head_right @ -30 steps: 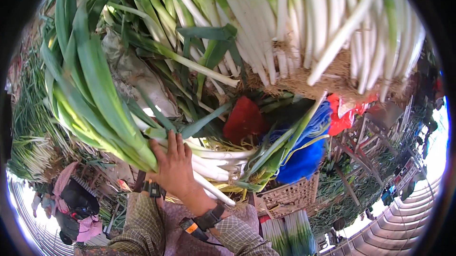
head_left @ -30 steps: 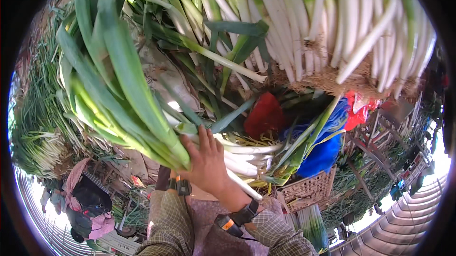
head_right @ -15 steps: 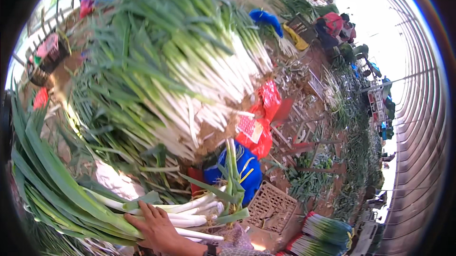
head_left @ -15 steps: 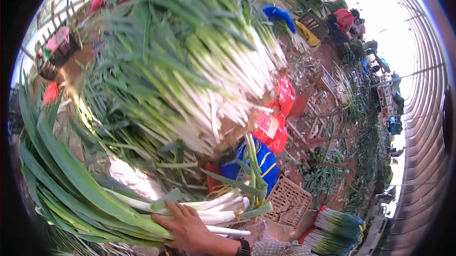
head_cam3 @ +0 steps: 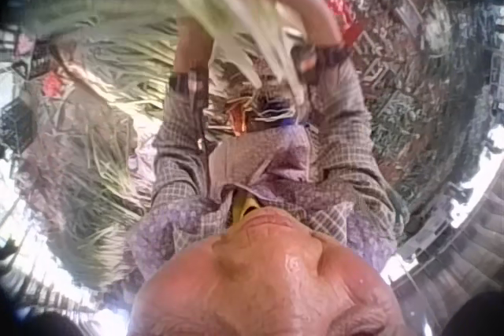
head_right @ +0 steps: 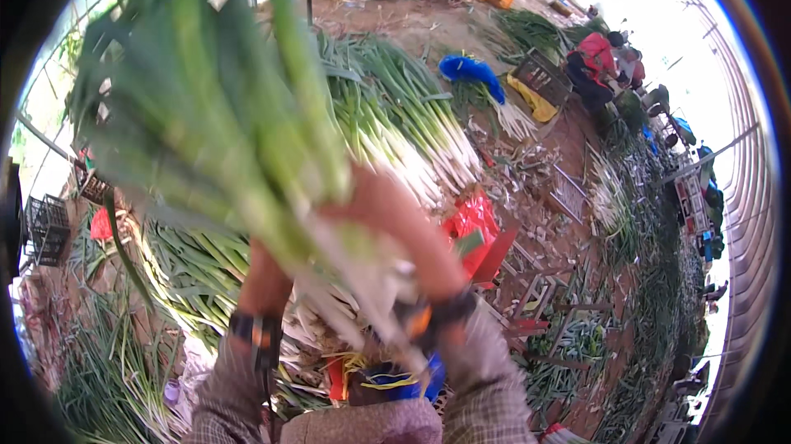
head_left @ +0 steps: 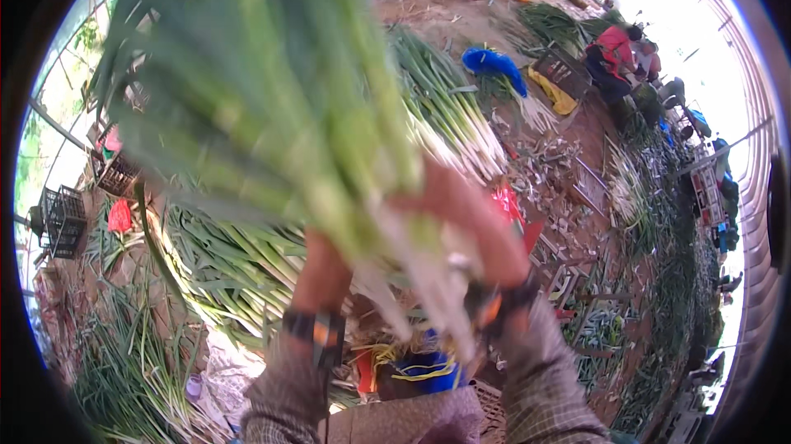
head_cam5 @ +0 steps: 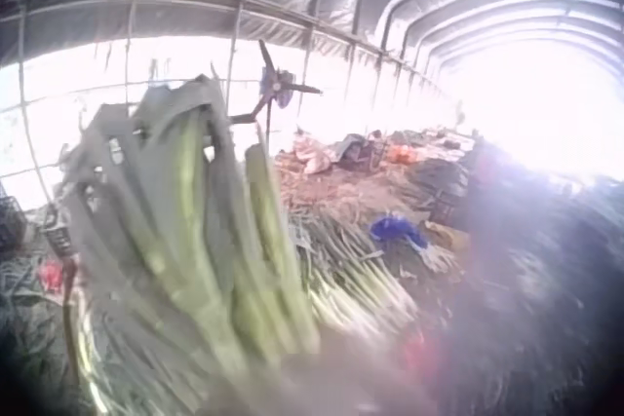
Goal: Processing and cutting leeks using a metal guide and blade.
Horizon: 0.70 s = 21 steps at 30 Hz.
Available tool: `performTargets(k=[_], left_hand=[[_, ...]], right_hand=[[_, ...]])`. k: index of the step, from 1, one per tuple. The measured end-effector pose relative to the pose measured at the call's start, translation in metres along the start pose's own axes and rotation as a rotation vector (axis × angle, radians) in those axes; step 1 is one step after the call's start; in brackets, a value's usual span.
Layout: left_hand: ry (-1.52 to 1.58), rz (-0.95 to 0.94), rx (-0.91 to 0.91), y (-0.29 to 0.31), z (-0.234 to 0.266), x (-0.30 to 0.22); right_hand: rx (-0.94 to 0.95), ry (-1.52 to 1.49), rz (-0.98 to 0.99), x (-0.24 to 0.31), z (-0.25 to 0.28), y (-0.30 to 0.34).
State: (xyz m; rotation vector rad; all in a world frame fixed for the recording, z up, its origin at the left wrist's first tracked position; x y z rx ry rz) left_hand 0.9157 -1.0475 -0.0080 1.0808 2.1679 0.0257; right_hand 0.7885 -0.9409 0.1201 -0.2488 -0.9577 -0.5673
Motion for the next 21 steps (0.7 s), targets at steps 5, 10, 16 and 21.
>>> performTargets(k=[5,10,16,21], left_hand=[[-0.047,-0.148,-0.251,-0.048,0.011,0.041],[-0.361,0.259,-0.514,0.106,0.159,0.133],[-0.336,0.554,-1.164,0.314,0.248,0.146],[-0.498,0.498,-1.083,0.384,0.328,0.199]], right_hand=[[-0.165,0.003,-0.060,-0.146,0.045,-0.173],[-0.364,0.581,0.031,-0.417,-0.052,-0.209],[-0.188,0.667,0.287,-0.563,0.036,-0.321],[-0.095,0.807,0.283,-0.587,0.040,-0.308]])
Point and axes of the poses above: each hand's wrist, its own y-axis away from the middle knuckle, its own z-axis out of the back of the hand, x = y × z, the point moved 1 cm from there along -y, towards the middle knuckle, and after that the axes turned 7 degrees about -x, right-handed, at the moved point
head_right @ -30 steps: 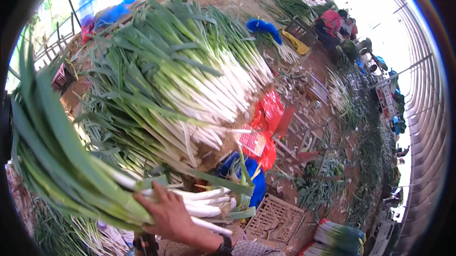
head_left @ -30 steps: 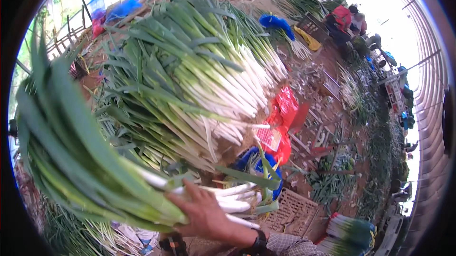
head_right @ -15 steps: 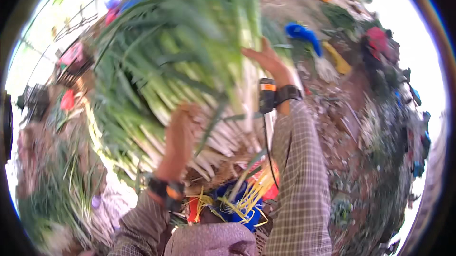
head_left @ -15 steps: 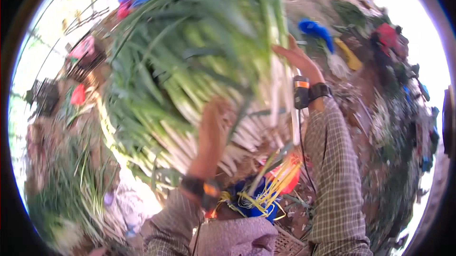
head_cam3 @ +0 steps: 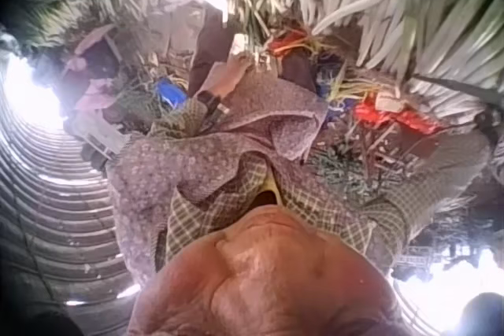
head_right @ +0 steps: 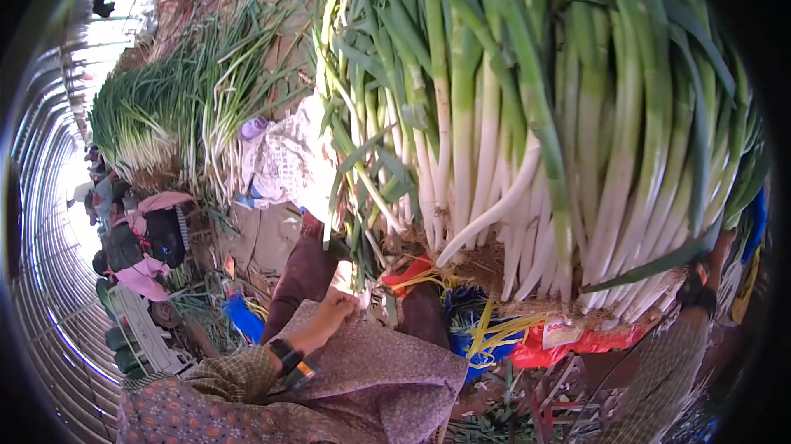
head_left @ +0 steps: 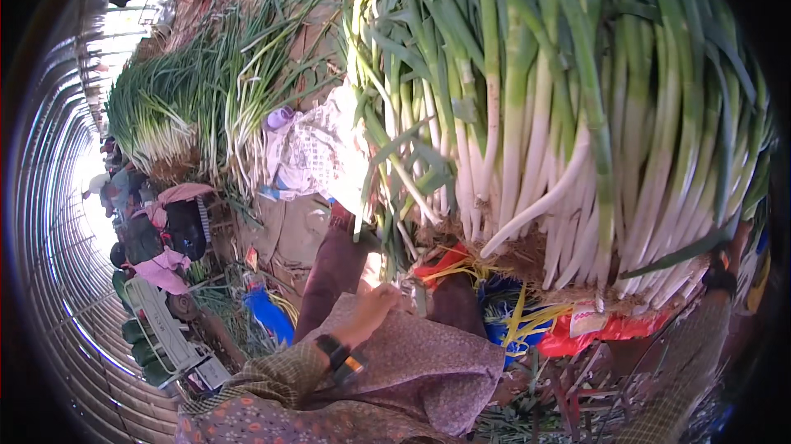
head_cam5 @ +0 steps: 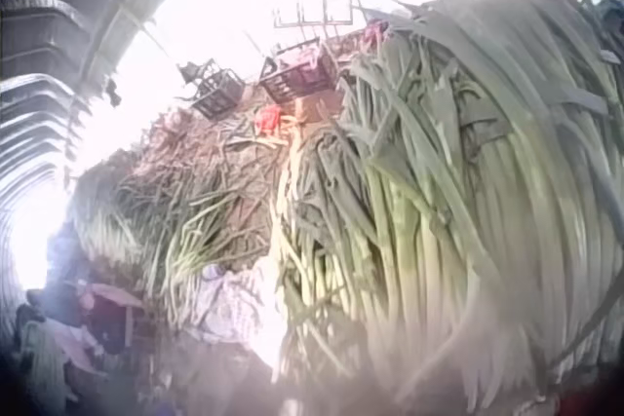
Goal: Processing and cutting leeks using a metal guide and blade.
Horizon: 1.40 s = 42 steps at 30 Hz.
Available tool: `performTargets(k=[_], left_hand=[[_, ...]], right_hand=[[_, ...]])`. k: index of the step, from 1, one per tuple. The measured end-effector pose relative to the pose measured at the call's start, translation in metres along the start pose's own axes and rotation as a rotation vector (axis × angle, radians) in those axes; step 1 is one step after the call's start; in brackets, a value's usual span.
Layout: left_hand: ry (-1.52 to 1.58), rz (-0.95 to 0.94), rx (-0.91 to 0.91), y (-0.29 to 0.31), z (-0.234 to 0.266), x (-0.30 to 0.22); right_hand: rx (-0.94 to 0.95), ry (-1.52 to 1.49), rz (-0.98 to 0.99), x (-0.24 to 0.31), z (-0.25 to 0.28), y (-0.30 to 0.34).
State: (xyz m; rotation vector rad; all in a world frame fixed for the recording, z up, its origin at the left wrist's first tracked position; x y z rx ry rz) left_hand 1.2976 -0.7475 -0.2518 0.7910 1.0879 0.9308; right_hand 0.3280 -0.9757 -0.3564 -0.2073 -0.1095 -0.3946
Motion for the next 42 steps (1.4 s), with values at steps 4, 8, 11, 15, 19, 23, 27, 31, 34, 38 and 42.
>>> performTargets(k=[4,8,11,15,19,23,27,31,34,38,42], left_hand=[[0.446,-0.101,-0.058,-0.122,0.017,-0.034],[-0.430,-0.605,-0.623,-0.250,0.033,-0.107],[-0.636,-0.558,-0.659,-0.327,-0.003,-0.136],[-0.758,-0.544,-0.300,-0.382,0.058,-0.124],[-0.927,-0.346,0.121,-0.297,0.076,0.007],[-0.932,-0.265,0.667,-0.180,0.142,0.110],[-0.809,-0.242,1.006,-0.160,0.123,0.002],[-0.377,-0.206,0.617,-0.192,0.160,-0.012],[0.249,-0.072,0.117,-0.214,0.157,-0.037],[1.121,0.361,0.076,-0.224,0.150,-0.049],[1.153,0.340,-0.105,-0.245,0.171,-0.054]], right_hand=[[-0.202,-0.462,-0.258,0.084,0.045,0.149],[-0.296,-0.462,-0.571,0.480,0.200,0.224],[0.199,-0.846,-0.301,0.558,0.178,0.322],[0.732,-0.844,-0.318,0.710,0.066,0.345],[0.698,-0.661,-0.288,0.761,-0.061,0.371],[0.645,-0.306,0.107,0.831,-0.144,0.374],[0.570,0.045,0.352,0.814,-0.200,0.383],[0.861,-0.492,0.009,0.859,-0.173,0.437],[0.863,-0.630,0.256,0.860,-0.099,0.485],[1.050,-0.646,0.539,0.853,-0.071,0.485],[0.441,-0.235,0.487,0.846,-0.113,0.357]])
Point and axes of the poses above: each hand's wrist, its own y-axis away from the middle knuckle, its own z-axis out of the back of the hand, x = y × z, the point moved 1 cm from there along -y, towards the middle knuckle, and after that the axes turned 7 degrees about -x, right-handed, at the moved point
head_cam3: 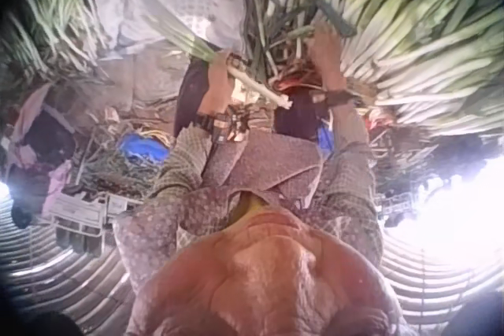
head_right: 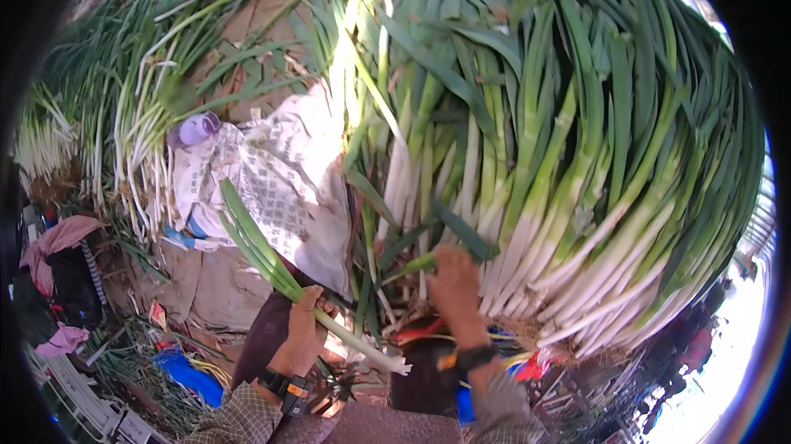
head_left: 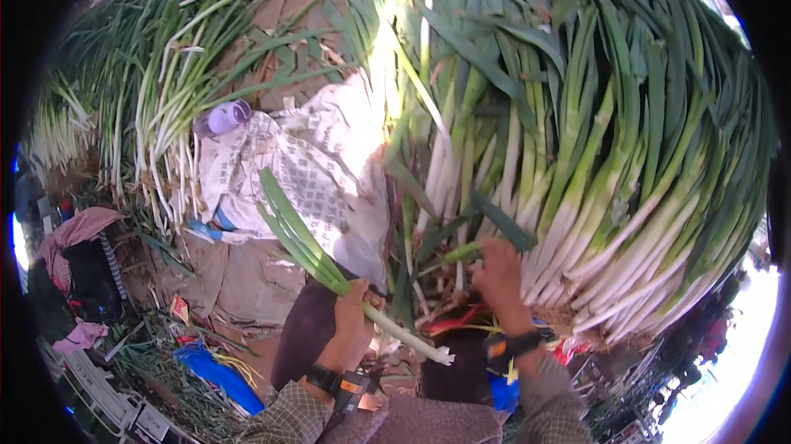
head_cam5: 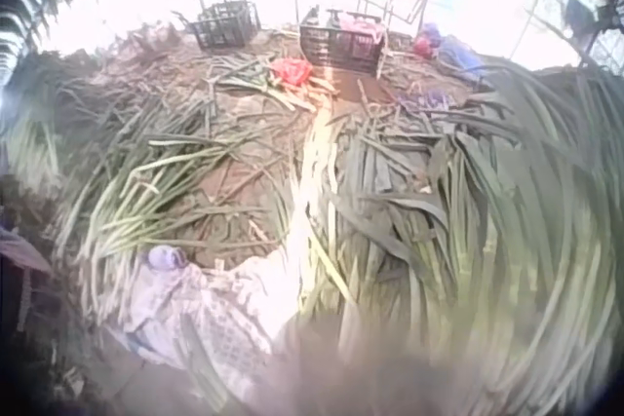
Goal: Processing and cutting leeks using a metal guide and blade.
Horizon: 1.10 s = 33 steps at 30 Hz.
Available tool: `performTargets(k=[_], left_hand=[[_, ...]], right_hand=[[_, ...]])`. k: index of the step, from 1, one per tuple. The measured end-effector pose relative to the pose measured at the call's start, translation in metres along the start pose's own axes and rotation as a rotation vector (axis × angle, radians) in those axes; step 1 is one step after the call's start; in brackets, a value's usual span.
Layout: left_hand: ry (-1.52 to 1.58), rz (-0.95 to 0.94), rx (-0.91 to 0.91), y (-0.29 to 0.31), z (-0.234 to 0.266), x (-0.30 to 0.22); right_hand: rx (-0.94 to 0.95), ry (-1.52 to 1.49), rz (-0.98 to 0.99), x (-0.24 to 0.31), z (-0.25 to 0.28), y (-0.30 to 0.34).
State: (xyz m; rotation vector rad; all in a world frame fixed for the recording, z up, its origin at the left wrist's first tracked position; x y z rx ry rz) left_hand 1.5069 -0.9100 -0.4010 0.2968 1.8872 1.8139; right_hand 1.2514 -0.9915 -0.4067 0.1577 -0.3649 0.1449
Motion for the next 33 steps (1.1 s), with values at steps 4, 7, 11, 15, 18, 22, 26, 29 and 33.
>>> performTargets(k=[4,7,11,15,18,22,26,29,33], left_hand=[[0.031,-0.143,0.091,-0.009,-0.035,-0.022],[-0.083,-0.274,0.210,-0.006,-0.050,-0.048],[-0.020,-0.279,0.139,-0.002,-0.042,-0.083],[0.044,-0.215,0.108,-0.001,-0.064,-0.092],[0.001,-0.243,0.090,0.001,-0.075,-0.118],[-0.141,-0.306,0.074,-0.005,-0.079,-0.137],[-0.071,-0.251,0.123,-0.008,-0.084,-0.142],[-0.065,-0.251,0.061,-0.017,-0.072,-0.160],[-0.026,-0.242,0.046,-0.025,-0.067,-0.169]], right_hand=[[0.341,0.566,0.092,-0.054,-0.035,-0.027],[0.683,0.650,0.004,-0.059,-0.056,0.047],[1.139,-0.384,0.116,0.052,-0.003,0.053],[0.731,-0.036,-0.133,0.061,-0.053,-0.089],[-0.004,-0.071,-0.166,0.056,-0.056,-0.231],[-0.077,0.040,-0.261,0.068,-0.100,-0.335],[-0.137,-0.012,-0.539,0.061,-0.119,-0.359],[-0.169,-0.087,-0.431,0.084,-0.117,-0.344],[-0.149,-0.254,-0.359,0.120,-0.115,-0.331]])
Point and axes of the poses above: each hand's wrist, its own y-axis away from the middle knuckle, its own z-axis out of the back of the hand, x = y × z, the point moved 1 cm from there along -y, towards the middle knuckle, and after that the axes turned 7 degrees about -x, right-handed, at the moved point
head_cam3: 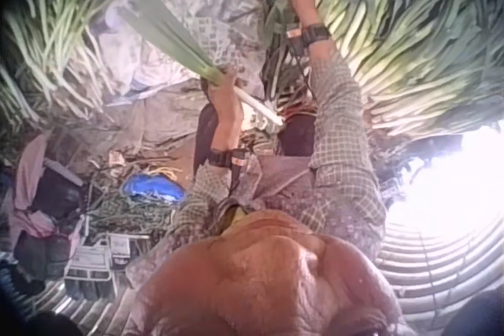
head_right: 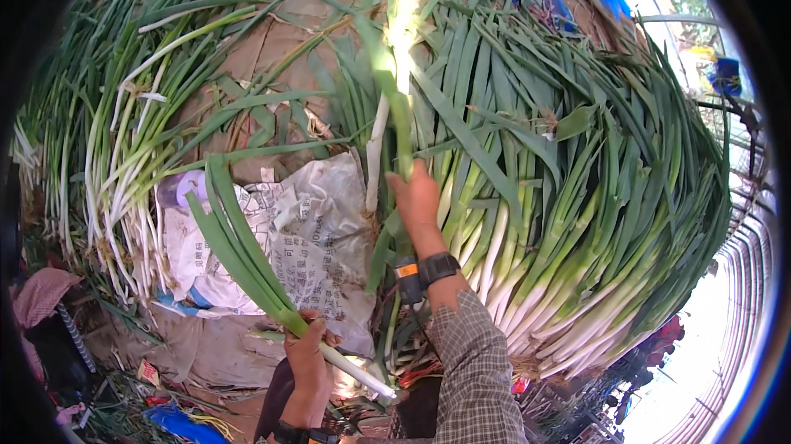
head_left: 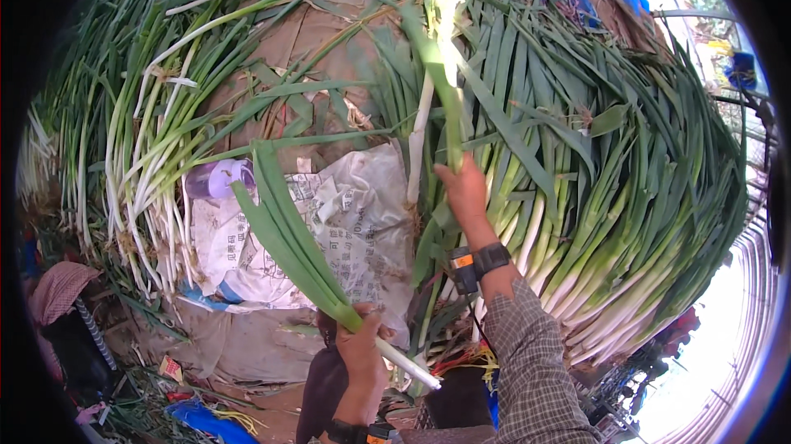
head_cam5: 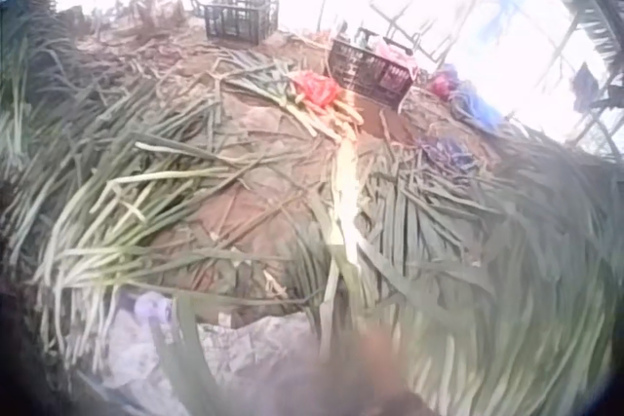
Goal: Processing and cutting leeks using a metal guide and blade.
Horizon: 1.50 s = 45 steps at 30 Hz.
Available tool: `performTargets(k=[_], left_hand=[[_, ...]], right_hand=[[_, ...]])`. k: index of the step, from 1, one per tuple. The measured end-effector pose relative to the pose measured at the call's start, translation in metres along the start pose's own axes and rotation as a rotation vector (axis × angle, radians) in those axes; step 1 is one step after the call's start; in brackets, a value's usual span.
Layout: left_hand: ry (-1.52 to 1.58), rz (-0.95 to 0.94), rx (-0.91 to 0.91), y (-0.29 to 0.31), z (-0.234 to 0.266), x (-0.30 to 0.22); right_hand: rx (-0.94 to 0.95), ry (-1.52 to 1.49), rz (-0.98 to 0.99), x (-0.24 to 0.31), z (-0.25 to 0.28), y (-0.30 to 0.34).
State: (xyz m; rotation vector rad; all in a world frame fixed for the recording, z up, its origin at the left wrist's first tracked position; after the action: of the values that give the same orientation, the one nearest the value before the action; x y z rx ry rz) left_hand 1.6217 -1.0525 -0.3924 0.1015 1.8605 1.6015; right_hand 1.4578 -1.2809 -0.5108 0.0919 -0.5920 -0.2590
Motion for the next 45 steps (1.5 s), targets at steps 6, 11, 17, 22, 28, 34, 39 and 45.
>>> performTargets(k=[6,11,17,22,28,34,39,45], left_hand=[[0.009,0.054,0.039,0.005,-0.008,0.005],[-0.025,0.048,0.020,0.002,0.004,0.014],[-0.038,0.057,0.116,0.016,-0.002,0.018],[0.203,0.458,0.581,0.050,-0.027,0.051],[-0.122,0.272,0.659,0.105,0.017,0.090],[-0.286,0.250,0.392,0.229,0.088,0.061],[-0.214,0.210,0.449,0.292,0.113,0.055],[-0.229,0.109,0.578,0.376,0.077,0.036]], right_hand=[[0.024,0.288,-0.025,0.004,-0.071,-0.015],[0.063,0.157,-0.116,0.004,-0.045,-0.001],[0.494,-0.408,-0.231,0.023,0.115,0.128],[0.886,-0.732,-0.623,-0.008,0.216,0.232],[0.803,-0.412,-0.443,-0.048,0.285,0.342],[0.607,-0.169,-0.365,-0.086,0.457,0.442],[0.959,0.046,-0.368,-0.164,0.503,0.534],[0.466,-0.052,-0.377,-0.099,0.567,0.465]])
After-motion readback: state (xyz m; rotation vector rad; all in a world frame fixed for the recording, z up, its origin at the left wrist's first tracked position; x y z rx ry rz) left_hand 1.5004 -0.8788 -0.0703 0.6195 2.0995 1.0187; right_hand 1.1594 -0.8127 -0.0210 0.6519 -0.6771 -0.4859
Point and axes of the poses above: each hand's wrist, its own y-axis away from the middle knuckle, its own z-axis out of the back of the hand, x = y × z, the point moved 1 cm from there along -y, towards the middle knuckle, and after that the axes turned 7 degrees about -x, right-handed, at the moved point
